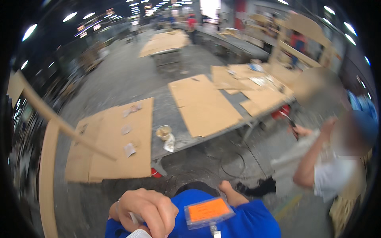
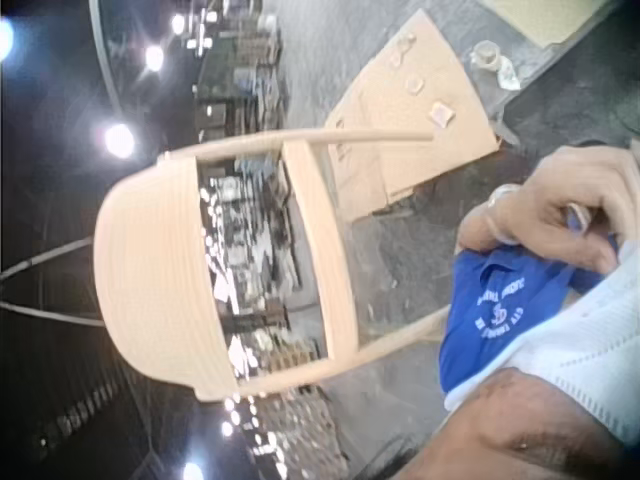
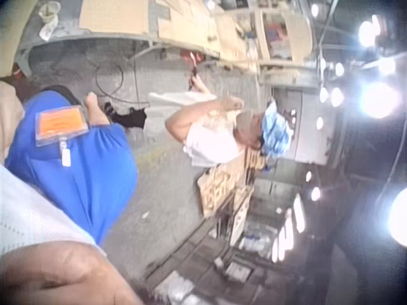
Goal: The person applies a finish to a wooden chair using a small brush, focusing on the upper backrest and side rails. They repeatedly dip the brush into a small container and carefully coat the edges and corners of the chair.
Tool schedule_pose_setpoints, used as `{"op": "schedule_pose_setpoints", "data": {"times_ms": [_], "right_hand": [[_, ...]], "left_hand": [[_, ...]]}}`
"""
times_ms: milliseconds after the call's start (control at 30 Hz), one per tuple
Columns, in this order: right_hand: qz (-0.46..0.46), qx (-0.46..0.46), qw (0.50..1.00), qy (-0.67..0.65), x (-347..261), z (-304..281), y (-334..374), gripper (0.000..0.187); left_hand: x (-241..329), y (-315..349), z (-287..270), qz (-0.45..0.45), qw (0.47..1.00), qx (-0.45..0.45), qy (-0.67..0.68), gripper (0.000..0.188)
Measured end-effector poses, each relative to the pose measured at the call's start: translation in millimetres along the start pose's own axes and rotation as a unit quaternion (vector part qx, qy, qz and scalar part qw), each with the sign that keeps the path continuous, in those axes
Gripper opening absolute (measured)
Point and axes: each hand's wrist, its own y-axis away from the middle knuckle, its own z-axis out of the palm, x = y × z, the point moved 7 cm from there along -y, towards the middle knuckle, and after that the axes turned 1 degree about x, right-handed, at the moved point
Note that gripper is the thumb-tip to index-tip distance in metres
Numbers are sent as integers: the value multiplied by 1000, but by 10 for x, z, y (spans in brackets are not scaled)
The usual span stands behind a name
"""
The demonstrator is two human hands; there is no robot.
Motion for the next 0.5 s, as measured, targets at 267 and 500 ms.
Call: {"op": "schedule_pose_setpoints", "data": {"times_ms": [267, 500], "right_hand": [[72, 42, 996, -25, -38, -109, 296, 28], [200, 81, 975, -58, 608, -47, 1089, 27]], "left_hand": [[-436, -217, 229, -130, 985, -107, 32, 28], [-644, -223, 668, -128, 945, -201, 224, 28]]}}
